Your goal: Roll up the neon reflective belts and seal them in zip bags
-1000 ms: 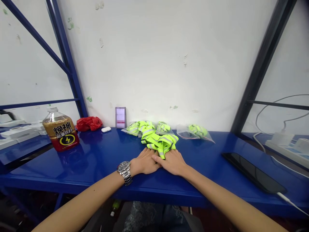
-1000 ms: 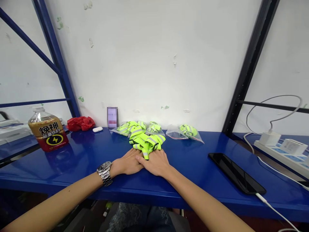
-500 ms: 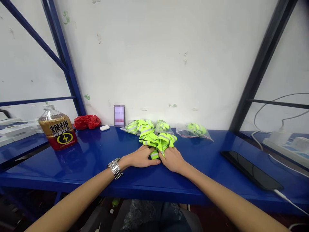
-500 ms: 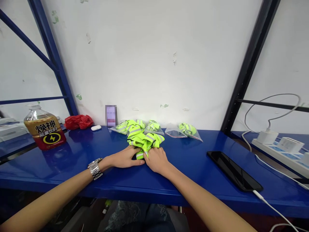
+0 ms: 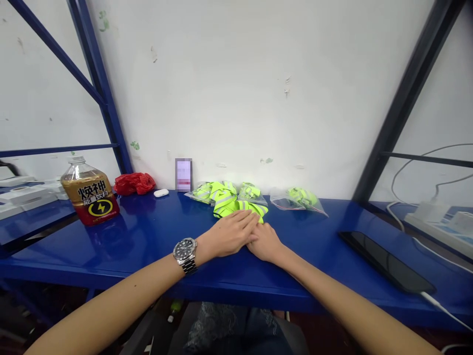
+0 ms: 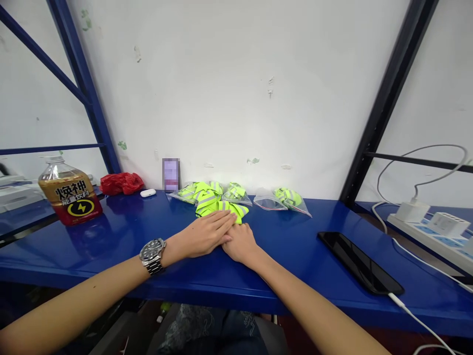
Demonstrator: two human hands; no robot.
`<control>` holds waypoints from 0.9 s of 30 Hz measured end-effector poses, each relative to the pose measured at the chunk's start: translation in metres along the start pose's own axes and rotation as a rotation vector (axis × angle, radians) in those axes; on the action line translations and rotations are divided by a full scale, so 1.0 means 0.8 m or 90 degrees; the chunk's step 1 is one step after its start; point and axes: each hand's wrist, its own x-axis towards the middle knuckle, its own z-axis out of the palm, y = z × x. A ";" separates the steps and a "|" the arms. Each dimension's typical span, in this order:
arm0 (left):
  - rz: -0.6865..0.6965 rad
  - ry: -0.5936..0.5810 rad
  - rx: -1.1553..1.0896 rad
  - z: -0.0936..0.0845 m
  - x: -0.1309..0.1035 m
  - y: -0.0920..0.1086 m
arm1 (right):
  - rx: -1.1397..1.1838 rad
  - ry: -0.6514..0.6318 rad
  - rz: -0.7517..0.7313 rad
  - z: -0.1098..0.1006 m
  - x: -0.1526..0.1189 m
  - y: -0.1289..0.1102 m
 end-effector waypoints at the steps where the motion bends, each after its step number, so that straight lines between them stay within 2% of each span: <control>1: -0.030 -0.007 -0.020 0.004 -0.006 -0.006 | -0.015 -0.007 -0.004 0.000 0.001 -0.001; 7: -0.093 -0.080 -0.139 0.001 -0.039 -0.023 | -0.049 -0.014 -0.043 -0.002 0.000 -0.007; 12: -0.118 -0.112 -0.162 -0.001 -0.041 -0.030 | 0.036 0.012 -0.111 -0.008 -0.004 0.003; 15: -0.120 -0.109 -0.165 0.000 -0.039 -0.033 | 0.133 -0.002 -0.162 -0.012 -0.011 0.018; 17: -0.114 -0.111 -0.159 0.001 -0.037 -0.034 | 0.153 -0.009 -0.161 -0.013 -0.019 0.027; 21: -0.093 -0.104 -0.160 0.002 -0.034 -0.034 | 0.031 0.091 -0.159 -0.012 -0.037 0.039; 24: -0.085 -0.098 -0.144 0.004 -0.032 -0.032 | -0.052 0.160 -0.234 -0.015 -0.040 0.043; 27: -0.088 -0.108 -0.083 0.006 -0.030 -0.029 | -0.083 0.181 -0.320 -0.019 -0.030 0.046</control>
